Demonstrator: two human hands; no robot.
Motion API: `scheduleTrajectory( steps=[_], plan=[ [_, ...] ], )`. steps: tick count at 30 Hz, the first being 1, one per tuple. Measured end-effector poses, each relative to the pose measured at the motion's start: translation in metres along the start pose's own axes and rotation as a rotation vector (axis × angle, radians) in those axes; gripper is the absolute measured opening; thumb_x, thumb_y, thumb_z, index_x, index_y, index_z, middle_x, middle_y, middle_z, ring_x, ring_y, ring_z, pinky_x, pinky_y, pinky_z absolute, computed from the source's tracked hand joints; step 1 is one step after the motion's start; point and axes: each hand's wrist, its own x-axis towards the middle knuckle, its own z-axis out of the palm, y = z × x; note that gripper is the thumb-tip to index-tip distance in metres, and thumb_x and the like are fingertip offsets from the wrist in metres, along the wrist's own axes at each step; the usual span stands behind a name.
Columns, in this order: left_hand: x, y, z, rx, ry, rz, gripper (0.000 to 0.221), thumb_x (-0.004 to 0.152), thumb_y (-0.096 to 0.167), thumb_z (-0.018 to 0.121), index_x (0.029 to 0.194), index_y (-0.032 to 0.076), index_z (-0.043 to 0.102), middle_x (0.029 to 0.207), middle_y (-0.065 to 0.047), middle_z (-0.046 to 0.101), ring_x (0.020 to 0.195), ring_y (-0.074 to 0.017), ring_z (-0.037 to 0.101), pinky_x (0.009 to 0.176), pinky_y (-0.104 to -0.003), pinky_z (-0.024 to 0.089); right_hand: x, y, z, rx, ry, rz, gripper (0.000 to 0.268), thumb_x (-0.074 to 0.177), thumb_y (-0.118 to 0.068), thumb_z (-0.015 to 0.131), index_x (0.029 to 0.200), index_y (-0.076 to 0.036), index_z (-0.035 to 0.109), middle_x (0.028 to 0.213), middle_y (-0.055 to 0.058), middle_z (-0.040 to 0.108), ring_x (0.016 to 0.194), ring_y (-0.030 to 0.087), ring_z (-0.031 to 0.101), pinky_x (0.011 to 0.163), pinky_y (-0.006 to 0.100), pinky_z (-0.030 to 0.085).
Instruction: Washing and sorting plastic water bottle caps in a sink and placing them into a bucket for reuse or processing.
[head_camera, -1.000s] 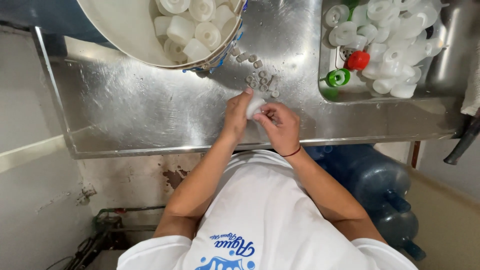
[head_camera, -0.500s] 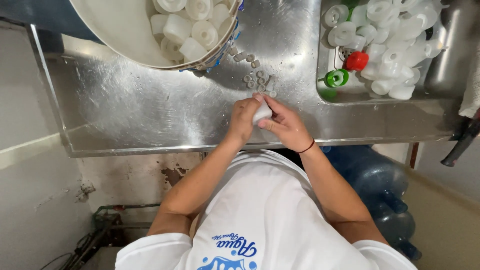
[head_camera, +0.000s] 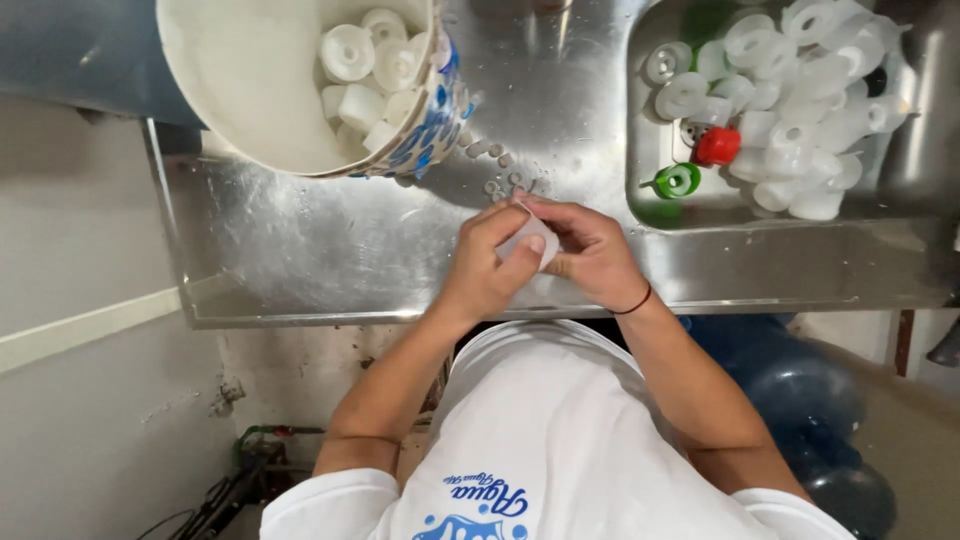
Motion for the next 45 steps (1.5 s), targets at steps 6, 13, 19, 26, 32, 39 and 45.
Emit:
scheduleTrajectory(
  steps=[6, 13, 19, 26, 32, 39, 45],
  plan=[
    [0.058, 0.092, -0.089, 0.833, 0.494, 0.584, 0.034, 0.099, 0.032, 0.063, 0.103, 0.001, 0.051, 0.106, -0.019, 0.056, 0.096, -0.035, 0.055, 0.087, -0.046, 0.044, -0.02, -0.025, -0.063, -0.414, -0.077, 0.158, 0.045, 0.088, -0.015, 0.074, 0.131, -0.01, 0.062, 0.136, 0.009, 0.063, 0.128, 0.019, 0.059, 0.106, 0.034, 0.052],
    [0.049, 0.085, -0.087, 1.263, 0.388, 0.095, 0.034, 0.113, 0.011, 0.068, 0.132, -0.015, 0.057, 0.123, -0.031, 0.058, 0.108, -0.05, 0.053, 0.091, -0.054, 0.04, -0.043, 0.02, -0.232, -0.842, 0.104, 0.332, 0.035, 0.089, -0.032, 0.072, 0.118, -0.013, 0.072, 0.119, 0.004, 0.073, 0.108, 0.018, 0.067, 0.085, 0.032, 0.053],
    [0.036, 0.09, -0.05, 1.359, 0.312, 0.105, 0.037, 0.119, 0.018, 0.068, 0.136, -0.015, 0.063, 0.126, -0.03, 0.07, 0.107, -0.0515, 0.066, 0.085, -0.054, 0.047, -0.008, 0.036, -0.34, -1.353, 0.258, 0.136, 0.027, 0.097, -0.026, 0.061, 0.113, -0.008, 0.073, 0.113, 0.013, 0.07, 0.108, 0.036, 0.057, 0.084, 0.049, 0.043],
    [-0.005, 0.044, 0.04, 0.835, 0.226, -0.021, 0.028, 0.096, 0.012, 0.071, 0.118, 0.002, 0.057, 0.125, -0.022, 0.056, 0.12, -0.0434, 0.055, 0.102, -0.055, 0.047, 0.026, 0.106, -0.378, -2.142, 0.011, 0.111, 0.023, 0.068, -0.014, 0.069, 0.09, -0.019, 0.066, 0.086, 0.002, 0.061, 0.099, 0.032, 0.045, 0.075, 0.045, 0.03],
    [-0.063, -0.017, 0.106, 0.569, 0.024, -0.08, 0.034, 0.082, 0.016, 0.077, 0.111, 0.005, 0.064, 0.112, -0.018, 0.06, 0.105, -0.0432, 0.063, 0.086, -0.053, 0.053, 0.013, 0.013, -0.332, -1.916, 0.026, -0.135, 0.048, 0.076, -0.027, 0.087, 0.118, -0.007, 0.072, 0.105, 0.014, 0.067, 0.106, 0.034, 0.05, 0.088, 0.045, 0.038],
    [-0.058, -0.017, 0.094, 0.193, 0.175, -0.109, 0.09, 0.082, 0.03, 0.083, 0.152, 0.007, 0.032, 0.151, -0.036, 0.031, 0.132, -0.0474, 0.049, 0.109, -0.057, 0.044, -0.009, 0.018, -0.149, -0.378, -0.111, 0.409, 0.042, 0.094, -0.025, 0.068, 0.127, -0.001, 0.061, 0.1, 0.017, 0.067, 0.076, 0.023, 0.066, 0.069, 0.031, 0.05],
    [-0.097, -0.035, 0.012, 0.2, 0.494, -0.041, 0.062, 0.074, 0.034, 0.082, 0.123, 0.003, 0.059, 0.124, -0.017, 0.053, 0.116, -0.0336, 0.055, 0.099, -0.045, 0.048, 0.066, 0.047, -0.019, -0.609, -0.244, 0.243, 0.045, 0.11, -0.035, 0.04, 0.088, -0.013, 0.072, 0.075, 0.005, 0.067, 0.065, 0.017, 0.057, 0.068, 0.03, 0.048]
  ],
)
